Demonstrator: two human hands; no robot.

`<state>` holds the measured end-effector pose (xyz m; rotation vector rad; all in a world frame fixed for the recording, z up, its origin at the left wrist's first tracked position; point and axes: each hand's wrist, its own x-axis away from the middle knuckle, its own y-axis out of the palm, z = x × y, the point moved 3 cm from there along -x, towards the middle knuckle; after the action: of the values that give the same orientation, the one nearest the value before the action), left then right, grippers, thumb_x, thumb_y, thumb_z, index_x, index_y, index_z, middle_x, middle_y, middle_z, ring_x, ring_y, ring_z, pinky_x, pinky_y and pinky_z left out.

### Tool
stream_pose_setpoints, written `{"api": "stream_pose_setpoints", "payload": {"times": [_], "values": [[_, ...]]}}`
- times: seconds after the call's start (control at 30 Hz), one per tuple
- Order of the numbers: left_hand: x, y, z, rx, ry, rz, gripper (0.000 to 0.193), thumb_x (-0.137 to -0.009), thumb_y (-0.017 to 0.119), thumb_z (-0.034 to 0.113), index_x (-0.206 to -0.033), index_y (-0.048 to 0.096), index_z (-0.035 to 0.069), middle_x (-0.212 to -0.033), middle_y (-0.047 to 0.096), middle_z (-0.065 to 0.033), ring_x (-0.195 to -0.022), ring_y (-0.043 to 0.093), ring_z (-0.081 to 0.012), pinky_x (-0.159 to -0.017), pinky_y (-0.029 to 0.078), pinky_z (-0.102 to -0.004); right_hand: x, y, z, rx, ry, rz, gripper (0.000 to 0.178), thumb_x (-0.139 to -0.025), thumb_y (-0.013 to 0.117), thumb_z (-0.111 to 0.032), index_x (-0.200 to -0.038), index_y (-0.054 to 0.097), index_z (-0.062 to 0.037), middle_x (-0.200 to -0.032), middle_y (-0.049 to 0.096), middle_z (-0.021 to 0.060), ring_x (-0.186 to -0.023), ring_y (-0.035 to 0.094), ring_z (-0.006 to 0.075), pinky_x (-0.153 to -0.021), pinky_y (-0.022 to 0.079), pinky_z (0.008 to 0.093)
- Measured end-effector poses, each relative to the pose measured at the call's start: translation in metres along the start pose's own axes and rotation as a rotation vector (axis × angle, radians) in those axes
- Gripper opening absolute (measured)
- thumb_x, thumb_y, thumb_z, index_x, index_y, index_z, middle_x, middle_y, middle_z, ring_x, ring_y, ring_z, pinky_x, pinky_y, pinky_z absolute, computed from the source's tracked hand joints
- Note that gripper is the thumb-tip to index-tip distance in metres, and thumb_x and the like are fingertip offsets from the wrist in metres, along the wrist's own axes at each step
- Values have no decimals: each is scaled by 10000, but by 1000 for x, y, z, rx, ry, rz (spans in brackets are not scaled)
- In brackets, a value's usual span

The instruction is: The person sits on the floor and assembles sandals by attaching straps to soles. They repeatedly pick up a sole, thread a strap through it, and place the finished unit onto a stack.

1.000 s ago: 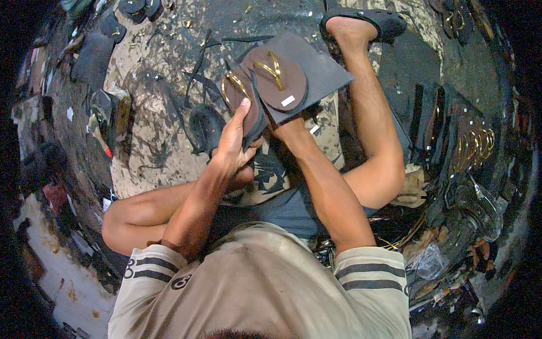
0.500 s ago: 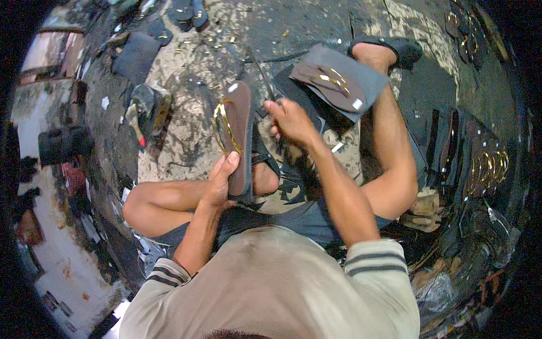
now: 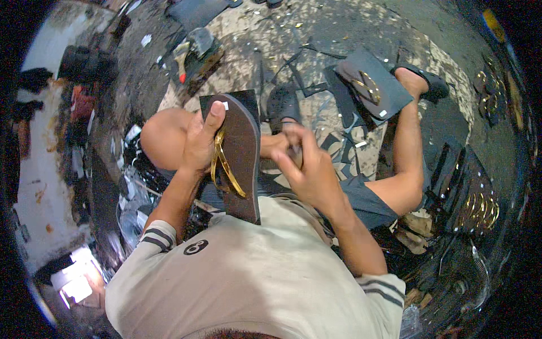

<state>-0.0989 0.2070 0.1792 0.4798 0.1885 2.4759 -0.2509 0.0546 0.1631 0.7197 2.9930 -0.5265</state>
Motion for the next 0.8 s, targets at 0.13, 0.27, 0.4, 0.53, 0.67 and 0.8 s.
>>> {"api": "stream_pose_setpoints", "payload": {"times": [0.13, 0.27, 0.4, 0.53, 0.67, 0.8], "values": [[21, -21, -11, 34, -49, 65, 334, -981, 627, 364, -1010, 620, 31, -923, 650, 0, -807, 599, -75, -742, 510, -242, 69, 25, 52, 238, -60, -161, 367, -791, 735, -47, -1119, 573, -26, -911, 647, 175, -772, 668, 363, -648, 535, 396], [33, -19, -15, -12, -9, 45, 327, -975, 636, 371, -1023, 622, 48, -938, 639, 12, -839, 590, -70, -756, 503, -237, 40, 26, 44, 292, -40, -200, 358, -779, 693, 7, -1111, 564, -21, -899, 623, 173, -780, 640, 382, -666, 520, 414], [38, -24, -16, -61, -78, -94, 321, -961, 661, 354, -1060, 641, 49, -963, 650, 9, -875, 586, -61, -784, 497, -240, -20, 21, 2, 275, -194, -295, 381, -756, 690, -6, -1113, 559, -35, -899, 618, 185, -825, 626, 411, -701, 516, 453], [45, -9, 3, -134, -143, -194, 342, -953, 670, 361, -1063, 663, 37, -975, 664, 0, -909, 588, -72, -798, 500, -254, -60, 16, -28, 226, -331, -505, 324, -780, 680, -78, -1089, 584, -58, -890, 645, 190, -871, 634, 424, -740, 522, 494], [51, -4, 11, -229, -119, -239, 411, -943, 674, 394, -1090, 644, 12, -984, 658, 0, -912, 593, -92, -811, 503, -273, -83, 18, -42, 53, -174, -560, 298, -856, 683, -82, -1133, 610, -1, -894, 667, 120, -843, 675, 230, -748, 530, 363], [26, -4, -3, -231, -38, -287, 407, -962, 648, 376, -1137, 590, 14, -1028, 641, -29, -939, 590, -103, -819, 499, -277, -94, -11, -50, -73, 260, -628, 271, -945, 673, -182, -1147, 613, -11, -834, 646, 20, -773, 590, 46, -684, 500, 242]]}}
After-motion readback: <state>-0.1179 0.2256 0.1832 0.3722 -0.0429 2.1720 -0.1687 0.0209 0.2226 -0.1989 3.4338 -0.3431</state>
